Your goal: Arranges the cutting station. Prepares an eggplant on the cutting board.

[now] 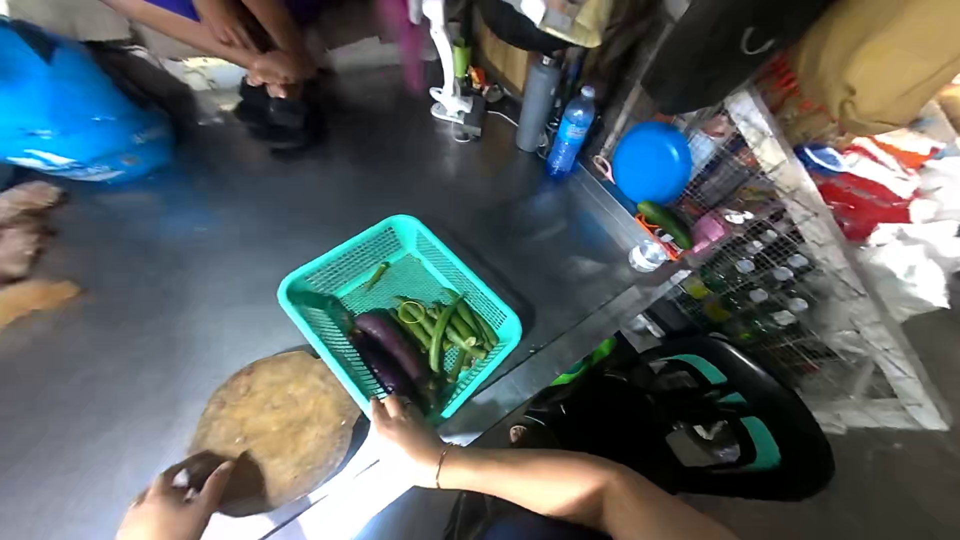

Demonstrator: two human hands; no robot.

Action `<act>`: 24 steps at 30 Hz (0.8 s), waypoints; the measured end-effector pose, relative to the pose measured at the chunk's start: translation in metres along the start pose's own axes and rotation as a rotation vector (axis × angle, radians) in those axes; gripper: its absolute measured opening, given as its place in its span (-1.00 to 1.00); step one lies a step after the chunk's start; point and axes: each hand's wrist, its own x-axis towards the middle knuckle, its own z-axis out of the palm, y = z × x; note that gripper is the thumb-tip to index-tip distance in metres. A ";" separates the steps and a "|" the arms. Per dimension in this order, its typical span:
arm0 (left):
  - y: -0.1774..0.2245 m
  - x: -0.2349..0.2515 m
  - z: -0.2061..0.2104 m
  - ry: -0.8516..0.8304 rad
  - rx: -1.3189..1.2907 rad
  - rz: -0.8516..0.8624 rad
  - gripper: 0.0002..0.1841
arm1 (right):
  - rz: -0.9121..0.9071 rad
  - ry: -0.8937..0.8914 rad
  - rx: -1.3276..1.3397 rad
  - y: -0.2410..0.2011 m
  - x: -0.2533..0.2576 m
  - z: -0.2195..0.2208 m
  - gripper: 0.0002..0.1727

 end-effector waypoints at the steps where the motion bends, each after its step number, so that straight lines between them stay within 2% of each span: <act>1: 0.008 0.008 0.009 0.079 0.007 -0.002 -0.09 | -0.006 -0.026 0.034 -0.002 -0.004 -0.002 -0.38; 3: 0.081 0.014 -0.003 0.104 -0.014 -0.059 -0.05 | -0.018 -0.081 0.086 -0.005 -0.016 -0.021 -0.29; 6: 0.220 -0.003 -0.073 -0.055 -0.099 -0.159 -0.06 | -0.056 -0.151 0.043 -0.014 -0.029 -0.055 -0.20; 8: 0.263 0.008 -0.087 -0.125 -0.120 -0.250 -0.02 | -0.084 -0.185 -0.038 -0.015 -0.029 -0.065 -0.18; 13: 0.251 0.029 -0.063 -0.089 -0.146 -0.306 -0.05 | -0.236 -0.074 -0.089 0.003 -0.021 -0.050 -0.17; 17: 0.246 0.015 -0.051 -0.070 -0.172 -0.273 -0.03 | -0.295 -0.118 -0.065 0.010 -0.012 -0.055 -0.13; 21: 0.244 -0.018 -0.021 -0.047 -0.182 -0.208 -0.07 | -0.293 -0.208 -0.035 0.013 -0.005 -0.063 -0.12; 24: 0.246 -0.062 0.009 0.042 -0.143 -0.155 -0.19 | -0.265 -0.311 -0.020 0.008 0.002 -0.073 -0.13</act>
